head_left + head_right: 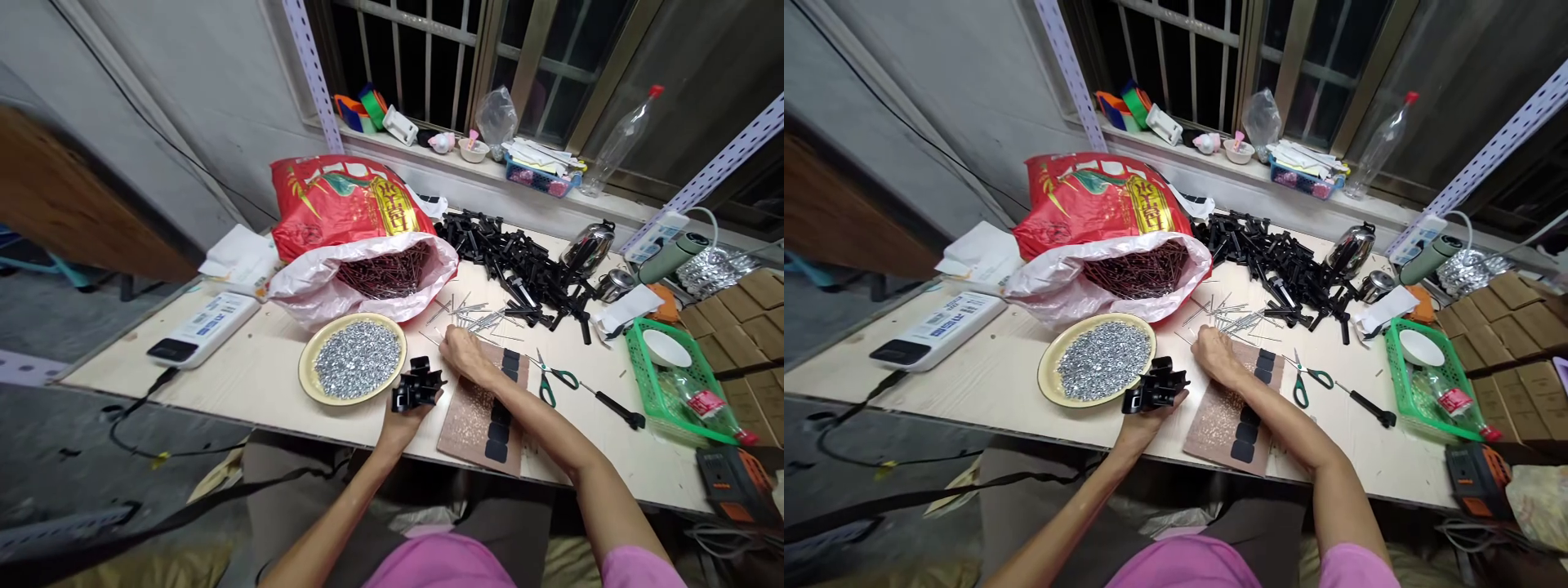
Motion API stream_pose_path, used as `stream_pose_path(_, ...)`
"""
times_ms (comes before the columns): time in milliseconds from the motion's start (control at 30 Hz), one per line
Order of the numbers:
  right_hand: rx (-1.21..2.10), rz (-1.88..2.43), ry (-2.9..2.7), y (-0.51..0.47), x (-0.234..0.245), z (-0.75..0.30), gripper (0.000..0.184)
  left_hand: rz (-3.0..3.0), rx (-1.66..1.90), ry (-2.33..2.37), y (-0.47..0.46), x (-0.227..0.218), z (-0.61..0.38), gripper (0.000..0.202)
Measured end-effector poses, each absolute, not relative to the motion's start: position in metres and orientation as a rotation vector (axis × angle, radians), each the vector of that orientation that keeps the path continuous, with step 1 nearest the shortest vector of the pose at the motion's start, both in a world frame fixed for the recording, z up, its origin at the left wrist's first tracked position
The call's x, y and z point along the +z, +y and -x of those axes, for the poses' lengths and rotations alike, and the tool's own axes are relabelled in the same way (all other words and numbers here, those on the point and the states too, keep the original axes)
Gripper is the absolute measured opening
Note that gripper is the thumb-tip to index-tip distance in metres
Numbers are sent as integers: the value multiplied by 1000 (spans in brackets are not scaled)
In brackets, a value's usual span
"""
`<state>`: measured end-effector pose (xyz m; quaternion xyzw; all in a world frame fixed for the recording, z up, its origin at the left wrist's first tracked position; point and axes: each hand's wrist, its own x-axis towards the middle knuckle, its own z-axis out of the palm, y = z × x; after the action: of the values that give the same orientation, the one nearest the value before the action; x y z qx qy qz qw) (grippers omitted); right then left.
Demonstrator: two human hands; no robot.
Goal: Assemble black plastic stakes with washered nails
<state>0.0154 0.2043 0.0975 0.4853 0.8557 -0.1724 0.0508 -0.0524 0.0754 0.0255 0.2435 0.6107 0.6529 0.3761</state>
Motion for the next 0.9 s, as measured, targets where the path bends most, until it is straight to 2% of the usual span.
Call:
stream_pose_path(67, -687, -1507, 2762, 206, 105, -28, 36, -604, 1679, 1519, 78, 30, 53, 31)
stream_pose_path(133, -1075, -1502, 3008, 205, 115, -40, 42, -601, 1663, 1493, 81, 33, 53, 32)
stream_pose_path(233, -1735, -1345, 3204, 199, 130, -53, 38, -598, 1619, 1436, 85, 33, 53, 36)
stream_pose_path(300, -1869, -1266, 3242, 191, 136, -55, 33, -619, 1586, 1384, 87, 32, 51, 40)
stream_pose_path(433, -1635, -1224, 3392, 181, 133, -54, 20, -831, 1506, 1468, 87, 32, 49, 29)
stream_pose_path(633, -1232, -1126, 3440, 180, 117, -55, 15, -968, 1445, 1627, 85, 40, 54, 23)
stream_pose_path(800, -1059, -836, 3426, 187, 115, -54, 18, -966, 1449, 1587, 86, 38, 59, 23)
stream_pose_path(900, -859, -992, 3341, 206, 110, -47, 23, -934, 1484, 1558, 86, 35, 59, 26)
